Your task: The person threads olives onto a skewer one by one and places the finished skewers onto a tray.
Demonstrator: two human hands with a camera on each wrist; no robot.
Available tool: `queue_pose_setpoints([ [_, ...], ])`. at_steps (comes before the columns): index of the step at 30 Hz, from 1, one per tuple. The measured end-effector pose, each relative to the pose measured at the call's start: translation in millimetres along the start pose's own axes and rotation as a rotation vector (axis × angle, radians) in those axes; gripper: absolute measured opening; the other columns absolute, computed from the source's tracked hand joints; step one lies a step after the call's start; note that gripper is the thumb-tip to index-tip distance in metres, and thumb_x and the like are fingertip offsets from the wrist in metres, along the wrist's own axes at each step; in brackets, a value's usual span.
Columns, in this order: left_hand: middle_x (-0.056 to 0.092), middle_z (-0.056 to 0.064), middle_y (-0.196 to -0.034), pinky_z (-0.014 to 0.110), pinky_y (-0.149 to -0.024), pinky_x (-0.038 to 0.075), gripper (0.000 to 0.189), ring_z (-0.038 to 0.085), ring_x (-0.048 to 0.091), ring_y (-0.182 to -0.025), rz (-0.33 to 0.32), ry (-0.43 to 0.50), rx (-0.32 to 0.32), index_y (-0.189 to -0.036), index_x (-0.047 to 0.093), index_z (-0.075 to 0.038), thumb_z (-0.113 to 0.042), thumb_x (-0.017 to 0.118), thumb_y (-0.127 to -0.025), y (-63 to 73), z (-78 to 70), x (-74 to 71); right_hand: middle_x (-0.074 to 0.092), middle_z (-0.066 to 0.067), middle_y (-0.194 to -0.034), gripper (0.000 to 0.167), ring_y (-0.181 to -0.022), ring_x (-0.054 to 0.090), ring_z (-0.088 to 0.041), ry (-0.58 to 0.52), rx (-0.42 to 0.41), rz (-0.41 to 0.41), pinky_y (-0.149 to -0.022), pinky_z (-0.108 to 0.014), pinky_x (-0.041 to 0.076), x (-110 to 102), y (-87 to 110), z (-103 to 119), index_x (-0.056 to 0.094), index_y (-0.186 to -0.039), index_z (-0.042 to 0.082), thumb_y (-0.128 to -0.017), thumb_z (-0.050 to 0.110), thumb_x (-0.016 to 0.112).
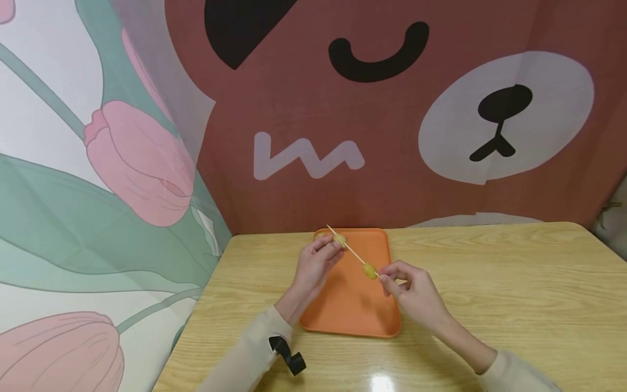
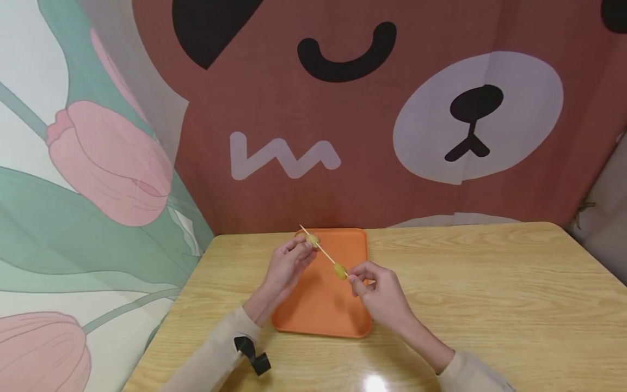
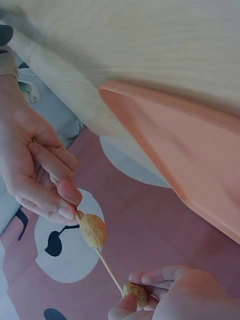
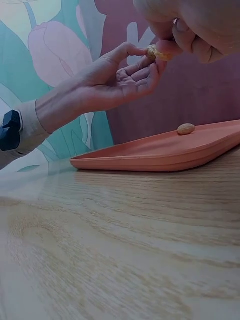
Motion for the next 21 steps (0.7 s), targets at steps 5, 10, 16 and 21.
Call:
queue_pose_setpoints([
  [5, 0.071, 0.018, -0.111, 0.041, -0.095, 0.053, 0.02, 0.024, 0.07, -0.096, 0.005, 0.007, -0.005, -0.116, 0.068, 0.005, 0.002, 0.066, -0.096, 1.1, 2.8, 8.0, 0.067, -0.012, -0.076, 0.009, -0.053, 0.061, -0.035, 0.013, 0.01, -0.016, -0.042, -0.026, 0.039, -4, 1.2, 3, 0.072, -0.102, 0.007, -0.099, 0.015, 0.07],
  [10, 0.068, 0.022, -0.118, 0.043, -0.1, 0.049, 0.024, 0.027, 0.069, -0.102, 0.023, 0.02, -0.036, -0.12, 0.066, 0.008, 0.001, 0.065, -0.096, 7.7, 5.7, 13.8, 0.067, -0.008, -0.075, 0.006, -0.053, 0.062, -0.029, 0.019, 0.017, -0.039, -0.046, -0.027, 0.043, -5, 4.4, 4, 0.072, -0.102, 0.007, -0.098, 0.012, 0.07],
  [16, 0.067, 0.022, -0.117, 0.037, -0.095, 0.053, 0.023, 0.027, 0.069, -0.101, -0.019, 0.039, -0.023, -0.117, 0.064, 0.009, 0.004, 0.064, -0.095, 16.9, 5.7, 16.6, 0.066, -0.008, -0.074, 0.007, -0.052, 0.061, -0.031, 0.01, -0.019, -0.018, -0.043, -0.027, 0.041, -2, 4.3, 5, 0.072, -0.101, 0.007, -0.098, 0.014, 0.07],
  [21, 0.069, 0.021, -0.114, 0.036, -0.092, 0.054, 0.02, 0.027, 0.07, -0.1, -0.029, 0.033, -0.013, -0.114, 0.067, 0.008, 0.003, 0.066, -0.094, 19.3, 8.3, 19.2, 0.065, -0.006, -0.073, 0.01, -0.048, 0.057, -0.027, 0.01, -0.024, -0.021, -0.04, -0.026, 0.038, -3, 3.1, 7, 0.072, -0.1, 0.008, -0.098, 0.018, 0.071],
])
Point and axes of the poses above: each hand's wrist, its own y-axis away from the middle knuckle, its own x-axis out of the palm, z = x × y, the point moved 2 cm from there along -y, towards the middle knuckle
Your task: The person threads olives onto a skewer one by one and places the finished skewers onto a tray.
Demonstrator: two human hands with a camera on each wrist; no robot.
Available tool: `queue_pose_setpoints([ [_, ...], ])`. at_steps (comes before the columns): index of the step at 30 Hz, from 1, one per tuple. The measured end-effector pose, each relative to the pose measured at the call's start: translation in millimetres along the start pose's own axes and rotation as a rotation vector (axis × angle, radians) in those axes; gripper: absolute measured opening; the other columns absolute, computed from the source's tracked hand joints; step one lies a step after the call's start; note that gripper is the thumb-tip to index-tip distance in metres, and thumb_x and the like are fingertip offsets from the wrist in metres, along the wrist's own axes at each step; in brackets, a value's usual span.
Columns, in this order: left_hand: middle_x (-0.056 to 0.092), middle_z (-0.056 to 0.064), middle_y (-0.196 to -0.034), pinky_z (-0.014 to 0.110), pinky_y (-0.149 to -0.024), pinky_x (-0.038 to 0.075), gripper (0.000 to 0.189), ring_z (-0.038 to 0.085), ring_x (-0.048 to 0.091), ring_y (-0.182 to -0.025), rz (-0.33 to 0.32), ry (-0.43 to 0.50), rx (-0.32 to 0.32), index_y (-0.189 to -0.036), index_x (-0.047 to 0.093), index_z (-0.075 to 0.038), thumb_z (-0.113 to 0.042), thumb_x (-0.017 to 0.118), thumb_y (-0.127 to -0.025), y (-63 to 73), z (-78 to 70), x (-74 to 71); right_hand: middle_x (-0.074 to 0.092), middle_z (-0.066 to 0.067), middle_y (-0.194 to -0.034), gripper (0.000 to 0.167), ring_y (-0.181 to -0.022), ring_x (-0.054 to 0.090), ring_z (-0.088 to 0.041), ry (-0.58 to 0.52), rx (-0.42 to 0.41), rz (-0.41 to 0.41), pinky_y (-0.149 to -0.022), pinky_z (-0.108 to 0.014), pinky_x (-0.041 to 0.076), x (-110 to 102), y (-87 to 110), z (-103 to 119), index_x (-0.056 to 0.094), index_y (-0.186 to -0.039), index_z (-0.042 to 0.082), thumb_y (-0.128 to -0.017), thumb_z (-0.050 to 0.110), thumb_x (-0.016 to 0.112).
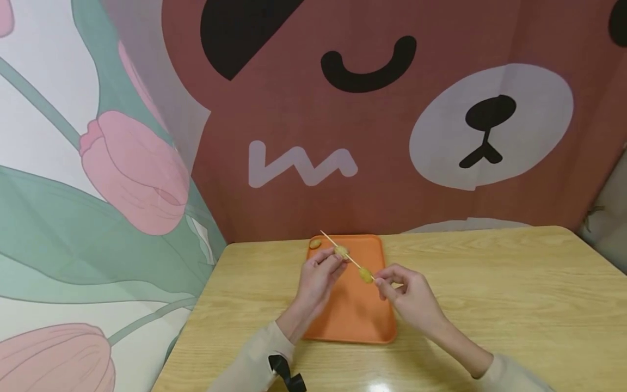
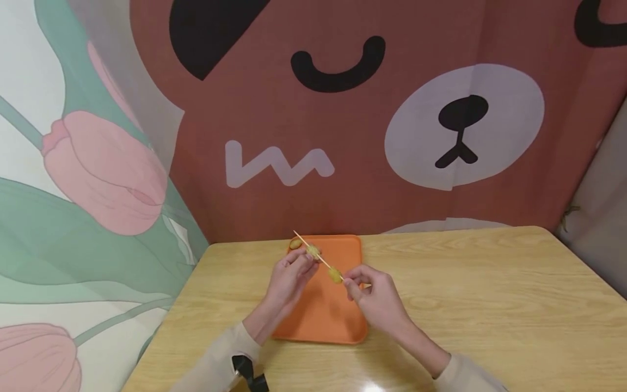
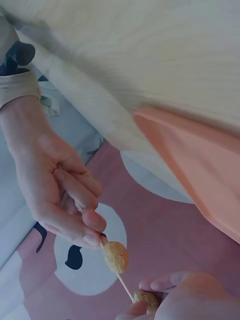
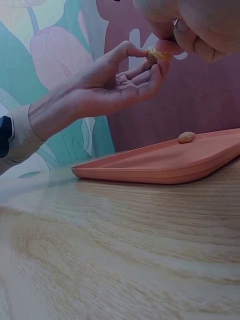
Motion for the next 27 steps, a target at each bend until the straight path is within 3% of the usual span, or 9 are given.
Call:
queue_pose_setpoints([
  [4, 0.07, 0.02, -0.111, 0.037, -0.092, 0.054, 0.018, 0.027, 0.07, -0.099, 0.002, -0.018, -0.005, -0.111, 0.067, 0.008, 0.003, 0.066, -0.094, 3.4, 5.7, 0.2, 0.065, -0.006, -0.073, 0.009, -0.046, 0.054, -0.024, -0.001, 0.0, 0.009, -0.039, -0.026, 0.036, 0, 1.1, 0, 0.072, -0.1, 0.007, -0.099, 0.016, 0.071],
  [10, 0.07, 0.02, -0.108, 0.039, -0.094, 0.053, 0.013, 0.027, 0.07, -0.098, -0.008, -0.002, -0.006, -0.105, 0.067, 0.007, 0.003, 0.067, -0.093, 6.7, 9.4, 4.3, 0.065, -0.005, -0.073, 0.008, -0.052, 0.061, -0.023, 0.018, -0.002, -0.01, -0.044, -0.028, 0.044, -1, 0.4, 2, 0.071, -0.1, 0.007, -0.099, 0.014, 0.07],
  [15, 0.07, 0.019, -0.108, 0.039, -0.093, 0.054, 0.011, 0.027, 0.07, -0.098, -0.007, 0.001, -0.013, -0.103, 0.067, 0.005, 0.004, 0.068, -0.093, 8.7, 12.1, 7.0, 0.065, -0.008, -0.072, 0.006, -0.049, 0.058, -0.029, 0.005, 0.022, -0.008, -0.041, -0.025, 0.036, 0, -0.7, 1, 0.071, -0.1, 0.007, -0.098, 0.012, 0.07],
  [18, 0.07, 0.02, -0.11, 0.04, -0.096, 0.052, 0.013, 0.028, 0.07, -0.101, 0.026, -0.013, -0.022, -0.106, 0.067, 0.006, 0.003, 0.068, -0.094, 6.7, 10.9, 6.2, 0.065, -0.008, -0.073, 0.007, -0.049, 0.059, -0.03, 0.002, 0.012, -0.017, -0.041, -0.025, 0.036, -1, -1.5, 0, 0.071, -0.1, 0.007, -0.099, 0.014, 0.07],
  [23, 0.066, 0.025, -0.122, 0.046, -0.104, 0.045, 0.021, 0.034, 0.065, -0.114, 0.145, -0.067, -0.035, -0.117, 0.061, 0.009, 0.001, 0.066, -0.097, -1.9, -1.1, 1.6, 0.066, -0.01, -0.076, 0.01, -0.048, 0.058, -0.032, -0.014, -0.02, -0.034, -0.04, -0.025, 0.035, -1, -4.8, -1, 0.071, -0.102, 0.007, -0.1, 0.018, 0.069],
  [27, 0.065, 0.025, -0.125, 0.047, -0.107, 0.042, 0.025, 0.031, 0.065, -0.114, 0.213, -0.076, -0.073, -0.121, 0.06, 0.008, 0.002, 0.065, -0.097, -8.5, -6.6, -5.2, 0.066, -0.009, -0.077, 0.01, -0.047, 0.056, -0.033, -0.035, -0.031, -0.041, -0.04, -0.025, 0.033, -1, -5.7, -1, 0.071, -0.104, 0.007, -0.1, 0.016, 0.069],
])
Point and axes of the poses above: each hand's wrist, its own y-axis away from the middle knuckle, its own x-axis out of the palm, z = x × y, the point moved 2 cm from there along -y, towards the middle knuckle
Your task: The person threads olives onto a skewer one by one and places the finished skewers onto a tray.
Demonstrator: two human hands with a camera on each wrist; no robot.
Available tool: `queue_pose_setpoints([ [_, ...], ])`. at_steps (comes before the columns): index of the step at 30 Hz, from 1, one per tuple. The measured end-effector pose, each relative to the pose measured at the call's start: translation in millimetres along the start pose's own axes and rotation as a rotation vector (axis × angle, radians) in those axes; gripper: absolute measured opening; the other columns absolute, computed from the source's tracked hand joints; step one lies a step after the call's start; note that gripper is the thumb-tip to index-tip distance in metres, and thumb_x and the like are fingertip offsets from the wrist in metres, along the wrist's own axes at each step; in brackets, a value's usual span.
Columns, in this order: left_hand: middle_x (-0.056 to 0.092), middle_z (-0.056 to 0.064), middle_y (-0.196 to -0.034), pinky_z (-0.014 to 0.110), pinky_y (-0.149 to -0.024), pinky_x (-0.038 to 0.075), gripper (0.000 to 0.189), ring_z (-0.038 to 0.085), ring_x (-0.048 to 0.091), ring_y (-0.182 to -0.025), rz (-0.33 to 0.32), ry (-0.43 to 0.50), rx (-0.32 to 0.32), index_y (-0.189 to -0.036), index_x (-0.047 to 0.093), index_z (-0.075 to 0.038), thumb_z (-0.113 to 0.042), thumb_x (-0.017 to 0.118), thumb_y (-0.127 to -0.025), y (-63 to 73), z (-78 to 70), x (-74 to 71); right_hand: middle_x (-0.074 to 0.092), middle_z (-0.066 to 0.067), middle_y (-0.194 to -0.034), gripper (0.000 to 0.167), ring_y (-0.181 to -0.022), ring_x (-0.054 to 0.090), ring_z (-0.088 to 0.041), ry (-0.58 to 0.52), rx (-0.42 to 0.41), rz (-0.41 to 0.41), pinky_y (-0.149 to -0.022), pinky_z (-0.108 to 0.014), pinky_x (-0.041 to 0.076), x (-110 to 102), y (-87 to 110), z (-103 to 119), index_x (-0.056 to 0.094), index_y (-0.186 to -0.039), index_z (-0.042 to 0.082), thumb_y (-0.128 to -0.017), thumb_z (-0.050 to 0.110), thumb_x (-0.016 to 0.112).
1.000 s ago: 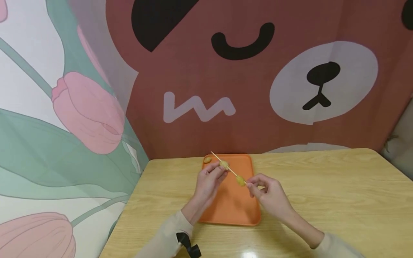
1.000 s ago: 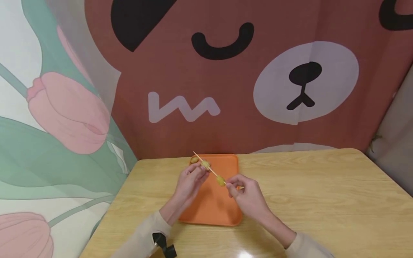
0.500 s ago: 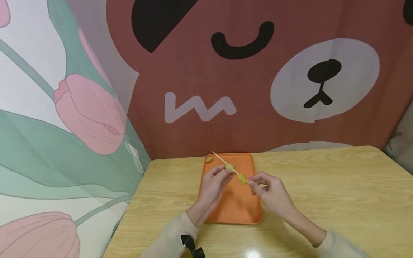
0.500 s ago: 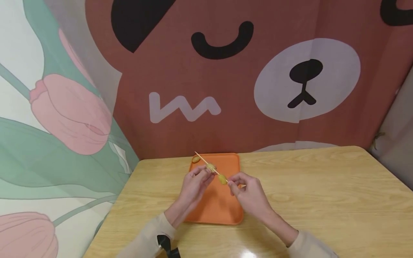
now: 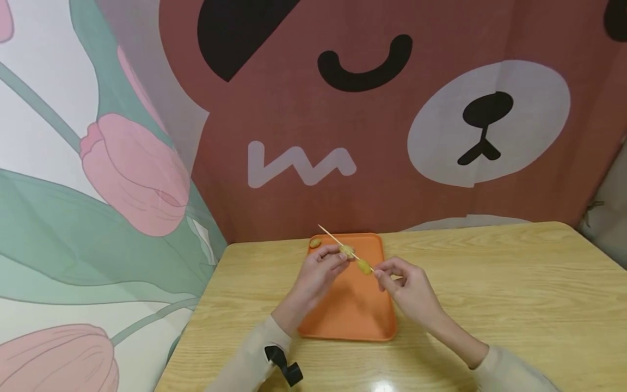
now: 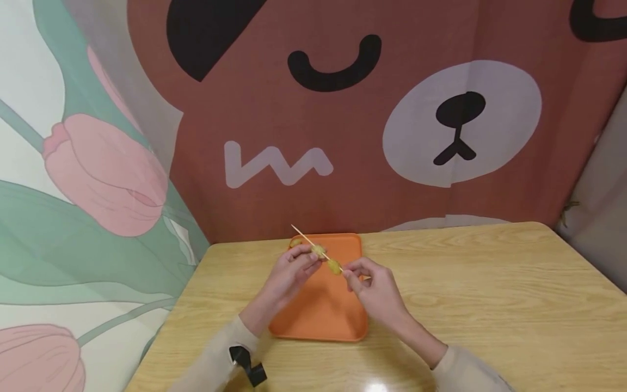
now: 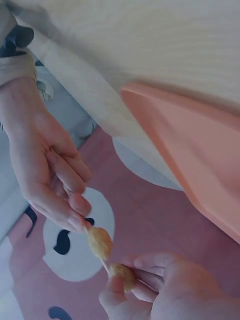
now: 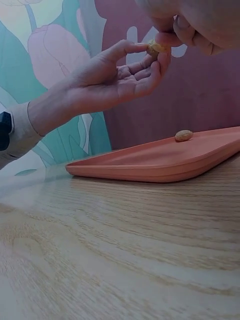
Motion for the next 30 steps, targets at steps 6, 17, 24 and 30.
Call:
queue_pose_setpoints([
  [6, 0.067, 0.018, -0.119, 0.048, -0.108, 0.04, 0.025, 0.026, 0.065, -0.112, 0.022, -0.012, -0.037, -0.124, 0.06, 0.007, 0.004, 0.062, -0.099, -1.7, 1.0, -12.6, 0.066, -0.008, -0.078, 0.011, -0.051, 0.06, -0.033, -0.021, 0.003, 0.006, -0.041, -0.025, 0.035, 3, 0.2, -4, 0.071, -0.104, 0.007, -0.1, 0.016, 0.069],
  [17, 0.058, 0.026, -0.136, 0.051, -0.11, 0.038, 0.038, 0.041, 0.055, -0.126, 0.012, -0.128, 0.019, -0.138, 0.057, 0.006, -0.009, 0.061, -0.103, -25.2, -5.7, -25.9, 0.068, -0.006, -0.08, 0.016, -0.05, 0.059, -0.019, 0.017, -0.054, -0.036, -0.036, -0.027, 0.032, -15, -7.9, 1, 0.071, -0.107, 0.005, -0.101, 0.019, 0.068],
  [24, 0.065, 0.023, -0.127, 0.061, -0.106, 0.039, 0.025, 0.045, 0.058, -0.12, -0.162, -0.323, 0.06, -0.125, 0.069, -0.002, -0.012, 0.062, -0.103, -48.8, -8.4, -60.6, 0.066, -0.013, -0.078, 0.017, -0.04, 0.041, -0.016, 0.008, -0.055, -0.059, -0.035, -0.029, 0.027, -27, -14.2, 4, 0.07, -0.107, 0.004, -0.102, 0.019, 0.067],
  [30, 0.069, 0.026, -0.117, 0.062, -0.1, 0.043, 0.022, 0.041, 0.066, -0.106, -0.224, -0.464, 0.153, -0.12, 0.07, 0.006, 0.0, 0.058, -0.102, -72.3, -10.2, -85.7, 0.066, -0.014, -0.079, 0.013, -0.04, 0.038, -0.013, 0.015, -0.038, -0.107, -0.036, -0.029, 0.026, -38, -17.6, 4, 0.071, -0.107, 0.005, -0.101, 0.017, 0.067],
])
Point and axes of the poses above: each hand's wrist, its own y-axis away from the middle knuckle, its own x-axis out of the palm, z = x × y, the point moved 2 cm from there along -y, towards the middle knuckle
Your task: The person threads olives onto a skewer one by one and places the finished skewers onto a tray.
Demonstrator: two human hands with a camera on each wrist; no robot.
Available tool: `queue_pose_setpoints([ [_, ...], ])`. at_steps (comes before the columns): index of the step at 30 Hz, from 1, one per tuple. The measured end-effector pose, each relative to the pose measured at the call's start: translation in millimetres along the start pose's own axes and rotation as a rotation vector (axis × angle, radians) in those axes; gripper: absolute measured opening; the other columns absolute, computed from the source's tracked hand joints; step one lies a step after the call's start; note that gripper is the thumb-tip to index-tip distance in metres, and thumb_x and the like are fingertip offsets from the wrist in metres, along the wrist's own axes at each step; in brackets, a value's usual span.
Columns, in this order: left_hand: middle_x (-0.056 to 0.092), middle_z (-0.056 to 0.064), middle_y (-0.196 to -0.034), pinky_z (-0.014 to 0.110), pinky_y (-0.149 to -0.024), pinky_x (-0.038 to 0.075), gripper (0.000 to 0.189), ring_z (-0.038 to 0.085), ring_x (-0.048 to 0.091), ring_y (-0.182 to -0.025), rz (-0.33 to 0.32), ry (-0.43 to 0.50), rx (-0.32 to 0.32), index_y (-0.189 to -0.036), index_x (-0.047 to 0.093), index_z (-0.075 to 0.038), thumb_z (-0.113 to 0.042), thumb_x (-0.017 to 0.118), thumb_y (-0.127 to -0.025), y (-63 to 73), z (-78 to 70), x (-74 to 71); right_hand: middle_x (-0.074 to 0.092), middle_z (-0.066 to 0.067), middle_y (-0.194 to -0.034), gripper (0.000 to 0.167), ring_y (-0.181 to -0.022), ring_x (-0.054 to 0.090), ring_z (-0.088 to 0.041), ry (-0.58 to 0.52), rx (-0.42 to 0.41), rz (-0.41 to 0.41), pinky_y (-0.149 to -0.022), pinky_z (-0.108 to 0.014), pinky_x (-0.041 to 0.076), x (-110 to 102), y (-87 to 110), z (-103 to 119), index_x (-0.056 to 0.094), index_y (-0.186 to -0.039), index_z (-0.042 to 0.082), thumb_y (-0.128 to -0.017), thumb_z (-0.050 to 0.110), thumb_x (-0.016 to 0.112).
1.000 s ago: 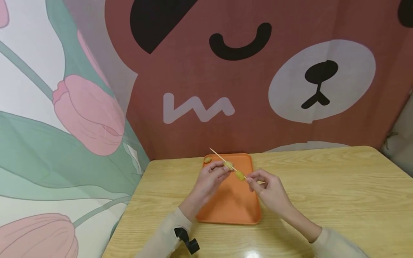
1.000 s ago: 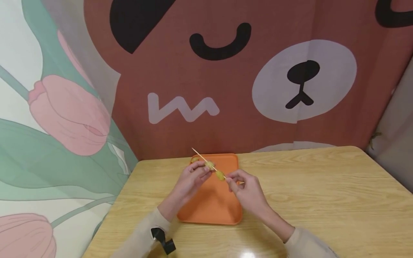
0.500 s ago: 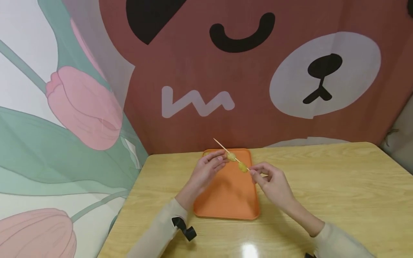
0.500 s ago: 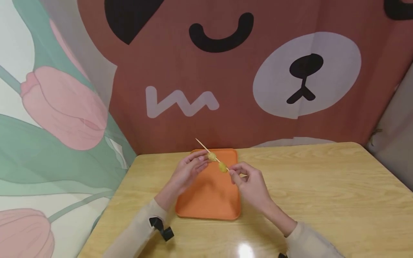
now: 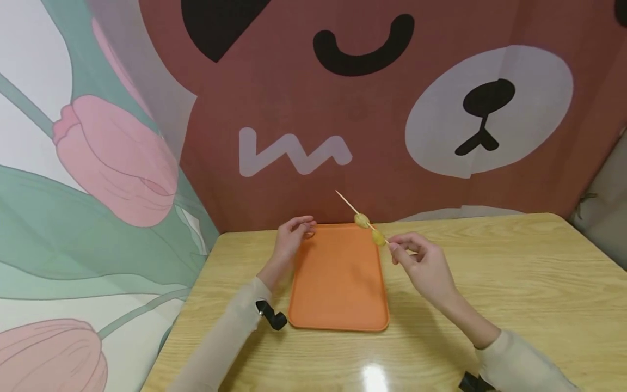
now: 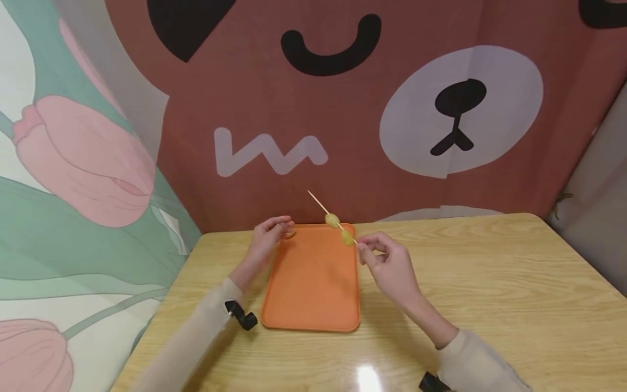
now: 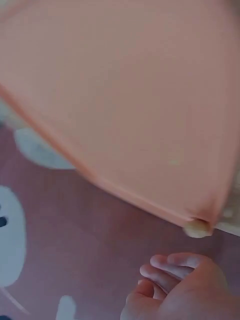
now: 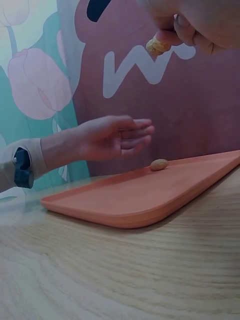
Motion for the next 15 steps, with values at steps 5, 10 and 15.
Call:
queue_pose_setpoints([
  [5, 0.072, 0.017, -0.112, 0.048, -0.091, 0.053, 0.021, 0.032, 0.067, -0.104, -0.017, -0.43, 0.092, -0.118, 0.071, 0.006, -0.003, 0.062, -0.101, -13.5, 7.5, -16.6, 0.065, -0.017, -0.079, 0.011, -0.04, 0.035, -0.01, 0.001, 0.002, 0.005, -0.036, -0.029, 0.026, 1, -0.9, 11, 0.07, -0.107, 0.002, -0.102, 0.01, 0.065],
  [10, 0.072, 0.012, -0.112, 0.042, -0.085, 0.055, 0.023, 0.026, 0.067, -0.099, 0.027, -0.753, 0.142, -0.119, 0.072, 0.0, -0.004, 0.068, -0.097, -24.1, 16.8, -19.1, 0.065, -0.021, -0.08, 0.012, -0.044, 0.046, -0.015, 0.034, 0.007, 0.016, -0.038, -0.029, 0.029, -2, 1.1, 17, 0.069, -0.108, 0.001, -0.102, 0.01, 0.065],
  [15, 0.068, 0.012, -0.113, 0.041, -0.084, 0.054, 0.029, 0.026, 0.066, -0.097, 0.091, -0.94, 0.13, -0.122, 0.072, -0.005, -0.01, 0.073, -0.094, -28.3, 21.1, -15.0, 0.067, -0.014, -0.081, 0.013, -0.048, 0.052, -0.018, 0.044, 0.006, 0.019, -0.039, -0.029, 0.03, -4, -1.5, -1, 0.07, -0.11, 0.006, -0.102, 0.015, 0.066],
])
Point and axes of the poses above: each hand's wrist, its own y-axis away from the middle knuckle, its own x-axis out of the palm, z = x × y, the point moved 2 cm from there along -y, towards the middle knuckle
